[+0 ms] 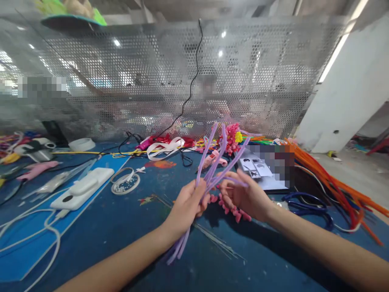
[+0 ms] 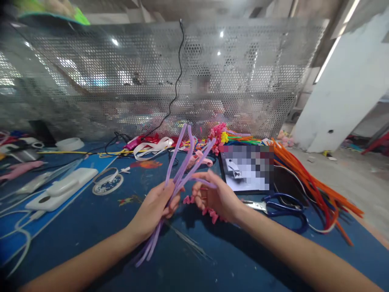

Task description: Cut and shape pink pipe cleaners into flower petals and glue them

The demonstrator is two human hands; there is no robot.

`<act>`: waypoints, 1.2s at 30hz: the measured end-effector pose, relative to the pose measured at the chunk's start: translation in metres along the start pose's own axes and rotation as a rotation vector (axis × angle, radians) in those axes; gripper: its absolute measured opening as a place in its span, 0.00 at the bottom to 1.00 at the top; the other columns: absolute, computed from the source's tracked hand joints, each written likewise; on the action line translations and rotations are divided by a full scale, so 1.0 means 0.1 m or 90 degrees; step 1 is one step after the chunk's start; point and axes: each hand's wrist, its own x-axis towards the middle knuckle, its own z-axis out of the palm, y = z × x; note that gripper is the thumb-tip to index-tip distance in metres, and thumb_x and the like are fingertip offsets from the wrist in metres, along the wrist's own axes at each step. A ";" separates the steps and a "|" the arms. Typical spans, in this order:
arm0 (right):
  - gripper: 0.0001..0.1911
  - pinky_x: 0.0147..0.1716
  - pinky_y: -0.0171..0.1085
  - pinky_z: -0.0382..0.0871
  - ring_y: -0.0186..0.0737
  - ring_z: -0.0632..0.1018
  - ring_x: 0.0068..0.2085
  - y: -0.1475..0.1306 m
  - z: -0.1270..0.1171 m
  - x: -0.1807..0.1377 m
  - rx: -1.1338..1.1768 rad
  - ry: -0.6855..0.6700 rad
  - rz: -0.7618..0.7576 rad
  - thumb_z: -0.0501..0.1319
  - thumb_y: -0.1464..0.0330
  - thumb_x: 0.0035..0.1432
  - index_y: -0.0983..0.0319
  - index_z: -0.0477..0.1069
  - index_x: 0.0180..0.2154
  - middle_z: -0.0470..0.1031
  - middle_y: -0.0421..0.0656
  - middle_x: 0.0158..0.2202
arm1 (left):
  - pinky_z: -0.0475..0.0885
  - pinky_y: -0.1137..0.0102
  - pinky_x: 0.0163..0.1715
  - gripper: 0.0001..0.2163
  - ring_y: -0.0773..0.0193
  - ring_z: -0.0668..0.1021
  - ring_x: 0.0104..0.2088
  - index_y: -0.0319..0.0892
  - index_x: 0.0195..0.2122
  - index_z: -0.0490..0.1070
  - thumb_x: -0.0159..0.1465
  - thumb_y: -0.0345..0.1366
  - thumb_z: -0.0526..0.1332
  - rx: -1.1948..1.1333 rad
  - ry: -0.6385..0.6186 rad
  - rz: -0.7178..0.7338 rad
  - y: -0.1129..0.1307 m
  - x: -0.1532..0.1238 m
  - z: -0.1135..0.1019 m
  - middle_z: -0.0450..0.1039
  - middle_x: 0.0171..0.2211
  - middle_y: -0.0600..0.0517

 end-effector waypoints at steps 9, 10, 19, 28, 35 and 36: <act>0.19 0.14 0.28 0.55 0.24 0.61 0.16 -0.29 0.11 0.34 -0.144 -0.001 -0.151 0.61 0.57 0.48 0.64 0.70 0.38 0.67 0.37 0.22 | 0.51 0.82 0.07 0.13 0.78 0.61 0.09 0.37 0.25 0.67 0.54 0.43 0.61 -0.057 -0.014 0.042 0.24 0.34 0.26 0.64 0.13 0.57; 0.17 0.14 0.28 0.55 0.24 0.62 0.15 -0.27 0.08 0.32 -0.222 0.015 -0.155 0.61 0.58 0.49 0.65 0.71 0.36 0.67 0.37 0.21 | 0.53 0.82 0.07 0.12 0.77 0.62 0.09 0.36 0.25 0.68 0.54 0.42 0.61 -0.034 -0.040 0.021 0.23 0.33 0.26 0.65 0.12 0.57; 0.17 0.25 0.30 0.62 0.31 0.68 0.26 -0.25 -0.03 0.24 -0.489 0.109 -0.213 0.57 0.59 0.53 0.65 0.73 0.23 0.71 0.41 0.24 | 0.71 0.78 0.18 0.09 0.69 0.77 0.21 0.34 0.36 0.69 0.58 0.35 0.59 -0.147 -0.150 -0.168 0.16 0.32 0.11 0.76 0.31 0.45; 0.19 0.18 0.29 0.53 0.27 0.60 0.20 -0.28 -0.11 0.25 -0.439 0.124 -0.175 0.53 0.56 0.56 0.65 0.71 0.27 0.60 0.36 0.17 | 0.74 0.65 0.37 0.11 0.56 0.76 0.41 0.35 0.44 0.67 0.59 0.26 0.57 -0.261 -0.306 -0.273 0.21 0.27 0.01 0.72 0.42 0.40; 0.14 0.19 0.29 0.54 0.27 0.61 0.20 -0.41 -0.10 0.21 -0.547 0.047 -0.126 0.59 0.60 0.51 0.65 0.71 0.23 0.63 0.36 0.18 | 0.74 0.71 0.33 0.11 0.59 0.78 0.38 0.34 0.43 0.68 0.59 0.28 0.58 -0.238 -0.280 -0.283 0.14 0.28 0.07 0.73 0.42 0.40; 0.14 0.20 0.30 0.55 0.27 0.61 0.21 -0.41 -0.10 0.21 -0.562 0.054 -0.121 0.60 0.61 0.51 0.65 0.70 0.22 0.63 0.36 0.18 | 0.74 0.72 0.32 0.11 0.60 0.78 0.37 0.33 0.42 0.68 0.59 0.29 0.58 -0.215 -0.263 -0.277 0.13 0.28 0.08 0.73 0.41 0.40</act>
